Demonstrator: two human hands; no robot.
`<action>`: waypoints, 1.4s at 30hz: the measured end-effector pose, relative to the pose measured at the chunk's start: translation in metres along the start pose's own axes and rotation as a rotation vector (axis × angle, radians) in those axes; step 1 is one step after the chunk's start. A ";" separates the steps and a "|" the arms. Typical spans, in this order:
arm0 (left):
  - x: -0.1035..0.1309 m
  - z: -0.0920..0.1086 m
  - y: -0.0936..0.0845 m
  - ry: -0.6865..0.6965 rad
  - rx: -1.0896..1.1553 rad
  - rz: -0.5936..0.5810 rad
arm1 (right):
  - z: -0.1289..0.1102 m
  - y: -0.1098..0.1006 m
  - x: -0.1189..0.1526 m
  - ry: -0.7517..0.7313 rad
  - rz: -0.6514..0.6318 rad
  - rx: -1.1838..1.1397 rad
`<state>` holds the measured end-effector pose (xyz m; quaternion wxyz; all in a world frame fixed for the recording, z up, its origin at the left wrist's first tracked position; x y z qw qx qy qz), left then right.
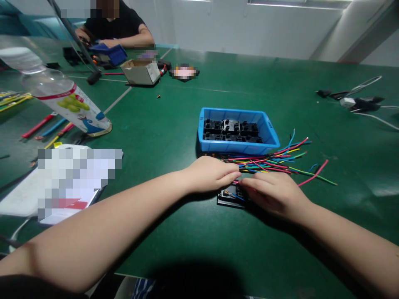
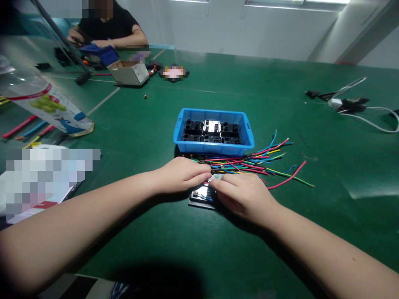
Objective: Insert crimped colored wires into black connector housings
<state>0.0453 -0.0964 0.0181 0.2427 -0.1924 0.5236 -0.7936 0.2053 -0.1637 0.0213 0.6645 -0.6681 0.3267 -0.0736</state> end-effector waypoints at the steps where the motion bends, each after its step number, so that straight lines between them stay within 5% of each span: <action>1: 0.000 0.001 0.000 0.011 -0.019 0.002 | 0.000 0.000 0.000 0.000 -0.001 -0.001; 12: 0.001 0.005 -0.001 0.047 -0.111 -0.022 | 0.000 -0.001 -0.002 -0.011 0.031 -0.067; 22: 0.000 -0.001 -0.001 -0.027 0.010 -0.044 | 0.001 0.001 0.001 -0.034 0.044 -0.053; 42: 0.000 -0.004 -0.001 0.068 0.067 -0.045 | 0.001 0.000 -0.001 -0.010 0.031 -0.079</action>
Point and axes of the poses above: each hand's wrist, its own x-axis away from the middle knuckle, its own y-axis out of the palm, z = x × y, the point moved 4 cm from there along -x, towards the middle knuckle, and after that the axes turned 7 degrees about -y, right-handed, at the moved point
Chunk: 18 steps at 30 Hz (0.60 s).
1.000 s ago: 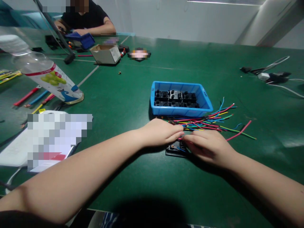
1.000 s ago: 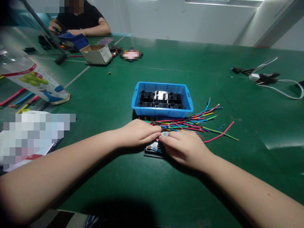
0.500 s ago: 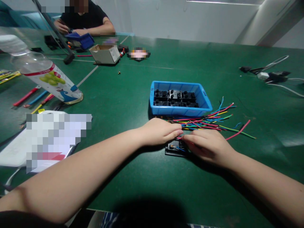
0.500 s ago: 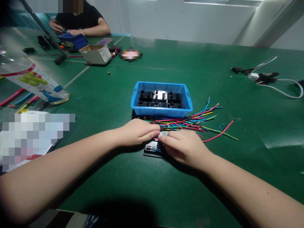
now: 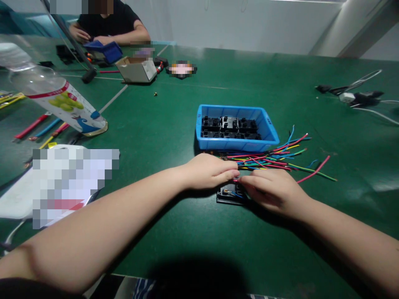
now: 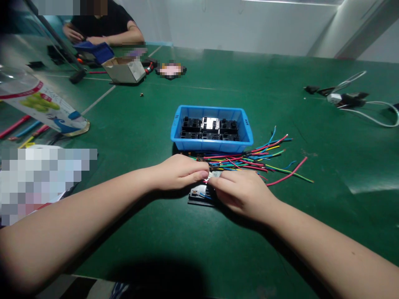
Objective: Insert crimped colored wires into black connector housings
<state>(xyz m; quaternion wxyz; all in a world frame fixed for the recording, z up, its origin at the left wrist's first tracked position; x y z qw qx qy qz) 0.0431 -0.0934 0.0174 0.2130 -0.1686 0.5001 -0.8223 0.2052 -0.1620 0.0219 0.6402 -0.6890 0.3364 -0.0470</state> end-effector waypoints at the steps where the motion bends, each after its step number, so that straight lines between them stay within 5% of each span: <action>1: 0.000 0.000 0.000 -0.001 0.002 0.000 | 0.000 0.000 0.000 0.001 -0.001 -0.003; 18: 0.000 -0.001 -0.001 0.001 0.067 -0.031 | 0.000 0.000 0.001 0.004 -0.018 0.010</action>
Point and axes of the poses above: each hand's wrist, its own x-axis away from the middle knuckle, its own y-axis out of the palm, z = x × y, the point moved 4 cm from there along -x, towards the middle knuckle, and after that the axes turned 7 degrees about -y, right-handed, at the moved point
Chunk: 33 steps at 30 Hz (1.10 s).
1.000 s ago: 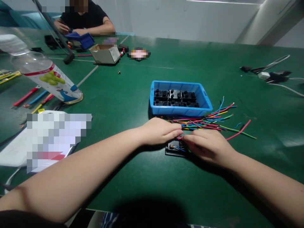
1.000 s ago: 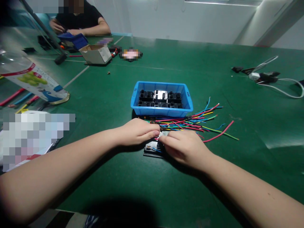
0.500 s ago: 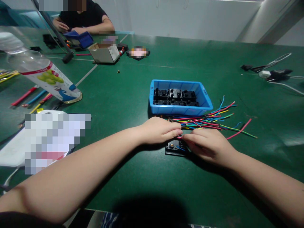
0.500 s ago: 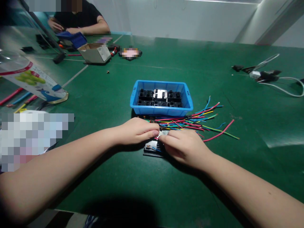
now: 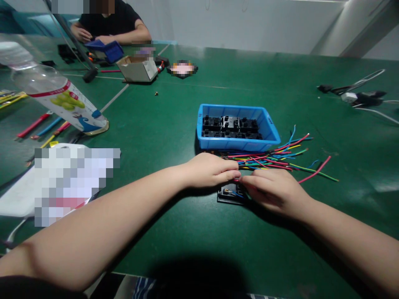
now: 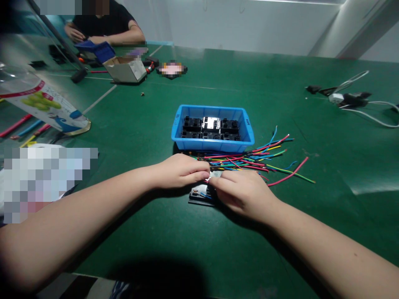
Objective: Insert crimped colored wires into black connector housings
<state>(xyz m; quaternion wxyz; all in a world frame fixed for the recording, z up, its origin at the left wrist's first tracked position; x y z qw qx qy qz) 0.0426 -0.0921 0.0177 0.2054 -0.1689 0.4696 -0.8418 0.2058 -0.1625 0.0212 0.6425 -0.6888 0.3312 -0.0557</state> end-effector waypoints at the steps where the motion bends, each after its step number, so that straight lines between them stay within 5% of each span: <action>1: 0.000 0.000 0.000 0.001 -0.001 0.001 | 0.000 0.000 0.000 0.006 -0.004 -0.002; 25: 0.001 0.004 -0.003 -0.030 -0.018 -0.022 | -0.002 -0.002 -0.003 0.036 0.011 -0.018; 33: 0.000 0.001 0.000 0.003 -0.038 0.006 | -0.012 -0.007 -0.008 -0.097 0.011 -0.022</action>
Point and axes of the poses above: each hand's wrist, its own x-axis away from the middle knuckle, its own y-axis out of the palm, z = x × y, the point moved 4 cm from there along -x, towards the middle knuckle, and after that the axes turned 7 degrees about -y, right-handed, at the moved point
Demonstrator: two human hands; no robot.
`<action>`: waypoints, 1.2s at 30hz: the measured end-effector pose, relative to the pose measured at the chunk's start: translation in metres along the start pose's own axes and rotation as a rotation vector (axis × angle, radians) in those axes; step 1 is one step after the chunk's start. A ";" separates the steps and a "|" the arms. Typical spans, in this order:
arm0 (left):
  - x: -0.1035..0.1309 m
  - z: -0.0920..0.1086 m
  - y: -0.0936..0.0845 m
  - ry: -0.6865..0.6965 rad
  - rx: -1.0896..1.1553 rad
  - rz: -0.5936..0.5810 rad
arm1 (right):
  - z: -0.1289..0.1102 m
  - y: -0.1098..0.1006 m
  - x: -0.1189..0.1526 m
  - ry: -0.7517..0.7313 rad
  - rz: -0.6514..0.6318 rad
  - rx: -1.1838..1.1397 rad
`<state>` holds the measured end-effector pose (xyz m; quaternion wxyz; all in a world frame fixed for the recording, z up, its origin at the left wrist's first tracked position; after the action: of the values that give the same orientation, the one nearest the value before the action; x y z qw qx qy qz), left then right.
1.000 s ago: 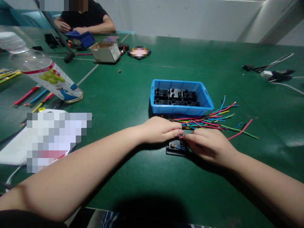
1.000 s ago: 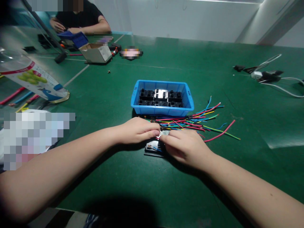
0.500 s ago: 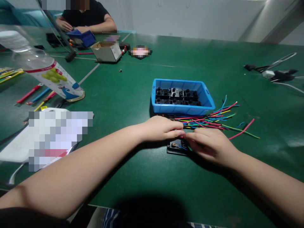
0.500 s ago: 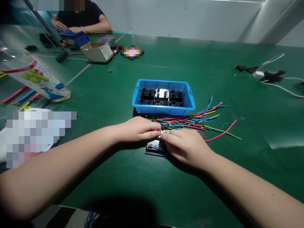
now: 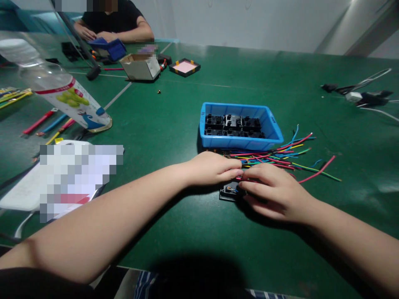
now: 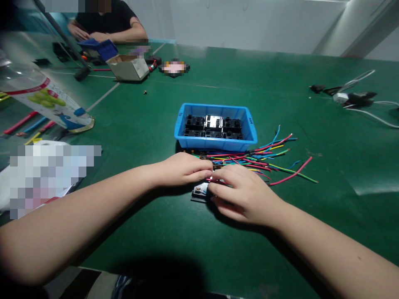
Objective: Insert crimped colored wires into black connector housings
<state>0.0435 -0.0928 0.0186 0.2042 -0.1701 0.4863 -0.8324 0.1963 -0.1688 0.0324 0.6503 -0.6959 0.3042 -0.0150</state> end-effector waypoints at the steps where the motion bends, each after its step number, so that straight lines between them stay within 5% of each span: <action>1: 0.000 0.000 0.000 0.006 0.007 0.001 | 0.000 0.001 0.000 -0.010 -0.007 -0.005; 36: -0.002 0.000 0.000 -0.006 0.043 -0.007 | 0.004 0.002 0.001 0.012 -0.010 0.015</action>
<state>0.0448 -0.0917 0.0189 0.2064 -0.1696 0.4672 -0.8429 0.1978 -0.1653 0.0302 0.6534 -0.6925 0.3047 -0.0247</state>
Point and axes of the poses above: each hand's wrist, its own x-axis away from the middle knuckle, its own y-axis out of the palm, z = x × y, the point moved 4 cm from there along -x, towards the middle knuckle, and after that the axes turned 7 degrees about -y, right-handed, at the moved point
